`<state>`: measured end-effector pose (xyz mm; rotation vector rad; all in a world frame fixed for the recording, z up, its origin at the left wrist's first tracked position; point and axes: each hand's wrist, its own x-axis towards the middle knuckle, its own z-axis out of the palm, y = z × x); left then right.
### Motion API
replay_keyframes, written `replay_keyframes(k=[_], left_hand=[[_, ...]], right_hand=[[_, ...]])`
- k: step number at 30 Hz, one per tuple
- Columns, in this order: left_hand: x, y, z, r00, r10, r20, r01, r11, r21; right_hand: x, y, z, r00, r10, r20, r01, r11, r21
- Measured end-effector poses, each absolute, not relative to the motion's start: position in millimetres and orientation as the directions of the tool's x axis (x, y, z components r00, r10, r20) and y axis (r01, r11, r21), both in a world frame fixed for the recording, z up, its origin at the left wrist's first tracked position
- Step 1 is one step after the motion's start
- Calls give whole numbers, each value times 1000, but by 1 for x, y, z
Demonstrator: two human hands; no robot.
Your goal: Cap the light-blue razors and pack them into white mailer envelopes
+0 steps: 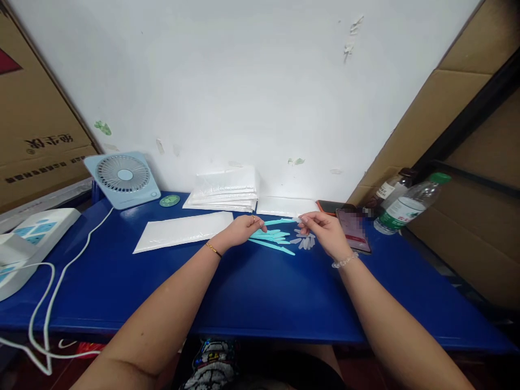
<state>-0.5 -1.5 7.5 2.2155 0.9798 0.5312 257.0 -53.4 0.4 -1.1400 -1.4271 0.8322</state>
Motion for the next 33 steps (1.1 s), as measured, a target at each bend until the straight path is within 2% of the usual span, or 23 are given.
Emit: replay_keyframes(k=[4, 12, 18, 20, 22, 25, 28, 33], left_hand=[[1, -3, 7, 658, 747, 94, 479, -511, 714], [-1, -1, 7, 641, 762, 94, 493, -503, 710], [1, -7, 10, 666, 743, 64, 453, -471, 757], [1, -11, 12, 696, 717, 19, 451, -458, 766], [2, -16, 15, 739, 673, -7, 474, -513, 716], [5, -24, 17, 775, 631, -40, 527, -609, 593], [9, -29, 14, 779, 620, -93, 565, -630, 533], [14, -25, 4, 709, 701, 75, 633, -680, 370]], right_hand=[[252, -54, -2, -21, 959, 284, 225, 281, -933], [259, -53, -1, 48, 947, 317, 213, 300, -930], [249, -55, -3, -129, 971, 201, 206, 224, -952], [252, -56, -2, -218, 966, 136, 266, 193, -945], [259, -55, 0, -239, 959, 152, 395, 239, -887], [276, -53, 4, -248, 931, 267, 585, 364, -725], [289, -52, 6, -315, 918, 241, 671, 395, -627], [287, -49, -2, -370, 918, 146, 774, 391, -498]])
